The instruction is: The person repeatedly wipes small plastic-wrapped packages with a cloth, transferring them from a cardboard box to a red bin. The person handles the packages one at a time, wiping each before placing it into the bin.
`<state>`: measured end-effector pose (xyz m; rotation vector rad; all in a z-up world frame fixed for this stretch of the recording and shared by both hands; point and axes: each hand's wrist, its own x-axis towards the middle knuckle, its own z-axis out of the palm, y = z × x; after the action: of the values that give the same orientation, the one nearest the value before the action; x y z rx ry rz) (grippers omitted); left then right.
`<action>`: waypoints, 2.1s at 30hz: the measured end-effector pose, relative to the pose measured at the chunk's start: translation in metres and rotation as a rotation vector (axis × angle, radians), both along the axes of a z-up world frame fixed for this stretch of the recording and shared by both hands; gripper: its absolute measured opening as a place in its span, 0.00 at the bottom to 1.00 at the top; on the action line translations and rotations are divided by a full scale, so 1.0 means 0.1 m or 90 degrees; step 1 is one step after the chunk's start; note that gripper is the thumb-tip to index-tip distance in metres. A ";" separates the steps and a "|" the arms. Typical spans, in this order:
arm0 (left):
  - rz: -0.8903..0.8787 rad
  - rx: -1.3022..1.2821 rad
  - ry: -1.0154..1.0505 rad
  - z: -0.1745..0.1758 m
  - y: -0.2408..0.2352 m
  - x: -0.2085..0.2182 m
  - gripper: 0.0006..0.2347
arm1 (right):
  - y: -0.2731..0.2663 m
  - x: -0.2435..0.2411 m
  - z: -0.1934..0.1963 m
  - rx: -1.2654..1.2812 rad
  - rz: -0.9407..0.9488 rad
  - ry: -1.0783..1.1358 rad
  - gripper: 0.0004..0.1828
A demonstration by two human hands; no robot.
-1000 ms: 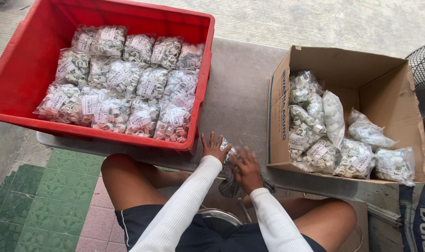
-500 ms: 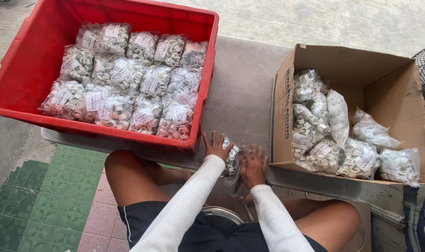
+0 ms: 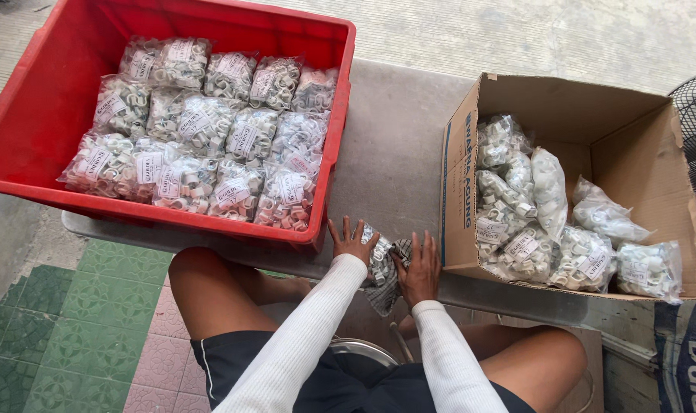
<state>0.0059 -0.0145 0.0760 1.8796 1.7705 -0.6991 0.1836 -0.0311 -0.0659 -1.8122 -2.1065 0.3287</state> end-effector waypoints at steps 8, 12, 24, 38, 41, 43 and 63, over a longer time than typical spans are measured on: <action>0.013 0.020 0.003 -0.73 0.07 0.01 0.23 | -0.36 -0.25 0.28 0.032 0.215 -0.014 0.43; 0.016 0.014 -0.001 -0.53 0.05 0.02 0.36 | -0.09 -0.02 0.00 -0.010 0.107 -0.025 0.31; 0.011 -0.004 0.001 -0.32 0.02 0.02 0.35 | -0.04 0.08 -0.22 -0.076 0.029 -0.065 0.29; 0.006 -0.014 0.023 -0.14 -0.03 0.02 0.29 | -0.12 -0.05 -0.17 0.025 0.057 -0.024 0.27; -0.006 -0.015 0.030 -0.21 0.01 0.00 0.28 | -0.38 -0.29 0.12 0.006 0.135 0.030 0.30; -0.008 -0.016 0.033 -0.24 0.01 0.01 0.26 | -0.43 -0.32 0.28 -0.013 0.193 0.058 0.35; -0.086 0.058 -0.006 -1.37 0.22 -0.13 0.23 | -0.07 0.42 0.06 -0.193 0.157 0.116 0.38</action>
<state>-0.0066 0.0073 -0.0615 2.0752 1.7074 -0.6671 0.2257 -0.0377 -0.0604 -1.5962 -2.2444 0.8842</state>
